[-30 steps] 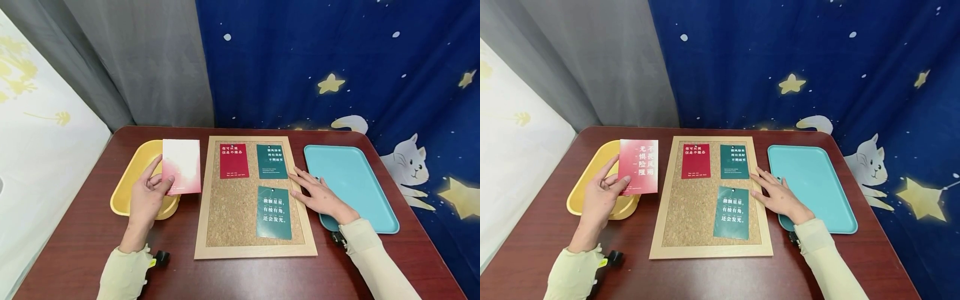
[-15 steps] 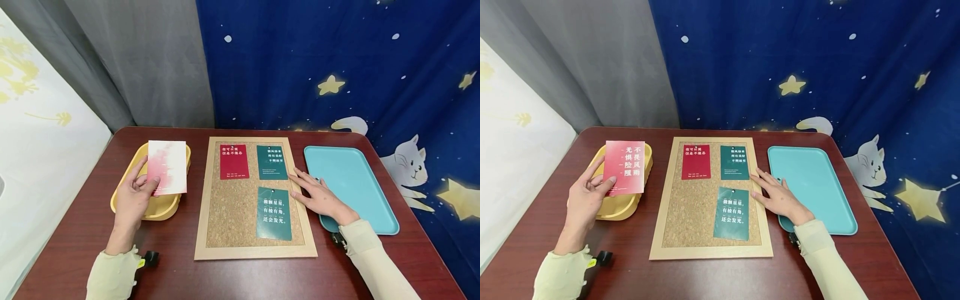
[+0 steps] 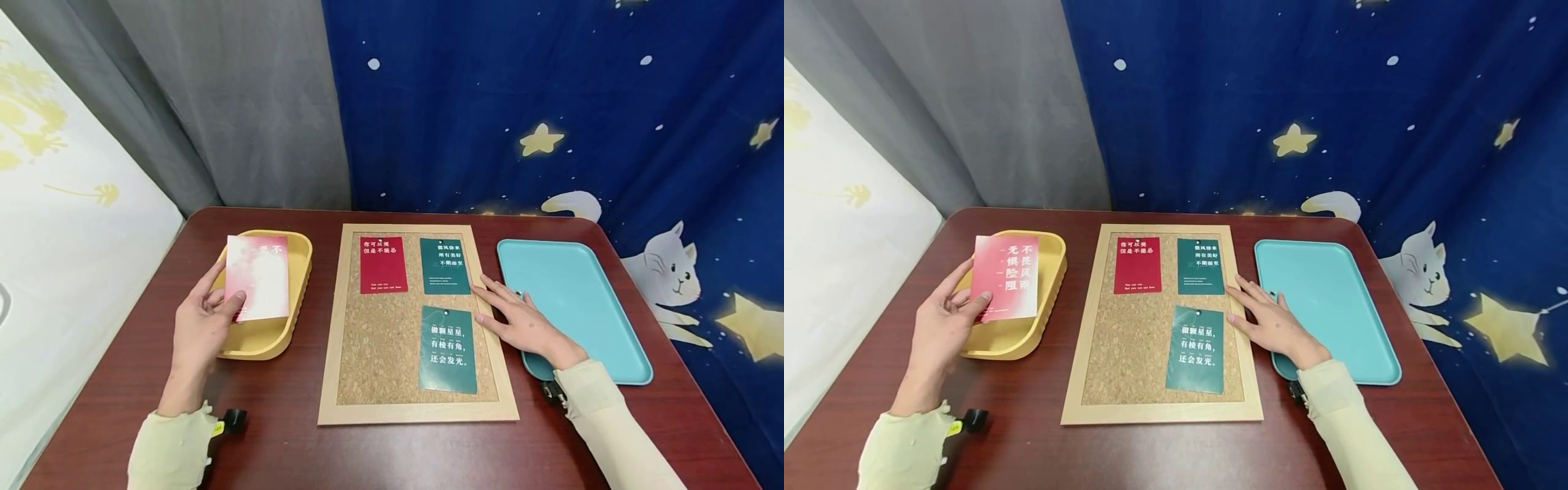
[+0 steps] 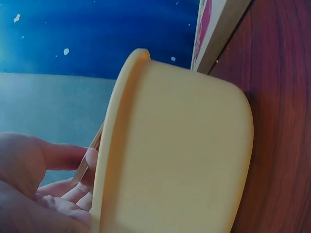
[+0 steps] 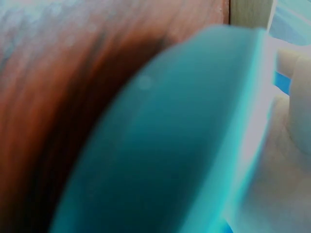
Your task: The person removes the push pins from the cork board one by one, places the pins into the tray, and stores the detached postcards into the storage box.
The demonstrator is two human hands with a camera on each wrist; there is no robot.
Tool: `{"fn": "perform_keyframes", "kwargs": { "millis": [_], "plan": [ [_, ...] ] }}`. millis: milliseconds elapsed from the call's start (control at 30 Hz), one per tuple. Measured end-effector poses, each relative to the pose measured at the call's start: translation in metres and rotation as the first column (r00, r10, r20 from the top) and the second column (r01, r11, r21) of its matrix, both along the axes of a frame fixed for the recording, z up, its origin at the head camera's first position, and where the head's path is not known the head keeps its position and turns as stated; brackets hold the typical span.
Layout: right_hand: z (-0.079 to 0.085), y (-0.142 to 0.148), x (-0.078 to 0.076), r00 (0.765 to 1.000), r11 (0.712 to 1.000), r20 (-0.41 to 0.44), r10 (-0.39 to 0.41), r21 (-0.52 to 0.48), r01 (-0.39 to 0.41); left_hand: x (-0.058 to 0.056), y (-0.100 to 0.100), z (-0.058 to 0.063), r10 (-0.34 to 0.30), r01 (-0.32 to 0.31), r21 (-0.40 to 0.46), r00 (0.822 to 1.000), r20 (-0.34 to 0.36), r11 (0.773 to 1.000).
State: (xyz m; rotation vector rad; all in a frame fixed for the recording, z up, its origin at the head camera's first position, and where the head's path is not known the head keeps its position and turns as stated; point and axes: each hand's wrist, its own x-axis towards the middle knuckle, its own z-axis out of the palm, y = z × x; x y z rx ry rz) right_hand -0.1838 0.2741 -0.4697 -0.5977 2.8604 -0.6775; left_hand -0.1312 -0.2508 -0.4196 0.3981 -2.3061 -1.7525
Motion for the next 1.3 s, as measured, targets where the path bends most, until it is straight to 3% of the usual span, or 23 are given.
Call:
{"fn": "perform_keyframes", "kwargs": {
  "millis": [200, 533, 900, 1300],
  "plan": [
    [0.0004, 0.0006, 0.0006, 1.0, 1.0, 0.002, -0.003, 0.003, 0.003, -0.0004, -0.0043, -0.0036, 0.02, -0.015, -0.121, 0.999, 0.037, 0.992],
    [0.0004, 0.0022, -0.0001, 1.0, 1.0, -0.002, -0.004, 0.002, 0.004, -0.0019, -0.005, -0.0056, -0.007, 0.011, -0.216, 1.0, 0.02, 0.976],
    [-0.0002, 0.0001, -0.001, 1.0, 1.0, -0.011, -0.005, 0.014, 0.005, -0.0018, -0.0074, -0.0053, -0.022, 0.051, -0.377, 0.996, 0.081, 0.925],
    [-0.002, 0.0001, 0.0008, 1.0, 1.0, -0.004, -0.011, 0.0, 0.011, -0.0084, -0.0086, -0.0062, -0.074, 0.145, -0.448, 0.982, 0.172, 0.882]
  ]
}}
